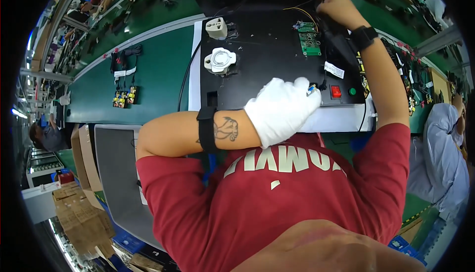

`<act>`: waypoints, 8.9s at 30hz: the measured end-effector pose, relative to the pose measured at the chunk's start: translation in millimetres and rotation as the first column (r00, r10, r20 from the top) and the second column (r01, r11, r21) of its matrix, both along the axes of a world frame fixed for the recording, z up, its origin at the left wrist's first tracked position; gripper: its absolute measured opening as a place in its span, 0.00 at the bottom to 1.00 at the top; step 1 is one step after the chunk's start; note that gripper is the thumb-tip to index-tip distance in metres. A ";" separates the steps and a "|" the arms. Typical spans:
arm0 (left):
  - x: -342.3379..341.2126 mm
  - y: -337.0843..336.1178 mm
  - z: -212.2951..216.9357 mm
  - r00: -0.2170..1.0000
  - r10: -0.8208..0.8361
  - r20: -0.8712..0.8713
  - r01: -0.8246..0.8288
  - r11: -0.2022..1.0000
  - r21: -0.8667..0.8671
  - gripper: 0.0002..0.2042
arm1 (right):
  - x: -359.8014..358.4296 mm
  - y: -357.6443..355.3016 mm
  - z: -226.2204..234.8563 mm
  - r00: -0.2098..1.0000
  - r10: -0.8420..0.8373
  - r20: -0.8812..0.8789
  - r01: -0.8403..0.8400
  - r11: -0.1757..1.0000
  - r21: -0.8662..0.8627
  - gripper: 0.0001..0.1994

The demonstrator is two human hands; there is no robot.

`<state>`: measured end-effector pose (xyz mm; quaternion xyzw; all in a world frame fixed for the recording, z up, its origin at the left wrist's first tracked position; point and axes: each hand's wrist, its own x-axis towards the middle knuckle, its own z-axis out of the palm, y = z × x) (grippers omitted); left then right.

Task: The person tests electronic components by placing a circuit board onto a testing jig, connecting a wire, and plugging a power adapter into a socket. They then press a button to run the test before disconnecting the components and placing the adapter into a storage bin.

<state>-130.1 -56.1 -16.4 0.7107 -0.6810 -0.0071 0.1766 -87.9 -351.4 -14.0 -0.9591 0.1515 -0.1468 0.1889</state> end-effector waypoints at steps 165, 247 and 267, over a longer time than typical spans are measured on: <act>386.1 106.8 -55.1 0.018 0.983 -0.184 -1.000 0.021 0.012 0.27 | 41.0 143.1 62.2 0.452 0.825 0.340 -0.875 0.485 -0.013 0.14; 56.9 67.7 43.7 0.990 0.130 -0.061 -0.136 0.986 -0.098 0.20 | -122.4 38.3 60.1 0.736 -0.095 0.671 -0.546 0.502 0.670 0.18; 128.6 79.5 4.2 0.256 0.185 -0.949 -0.492 0.870 0.037 0.27 | -103.2 91.3 47.2 0.656 0.095 0.749 -0.755 0.097 0.649 0.15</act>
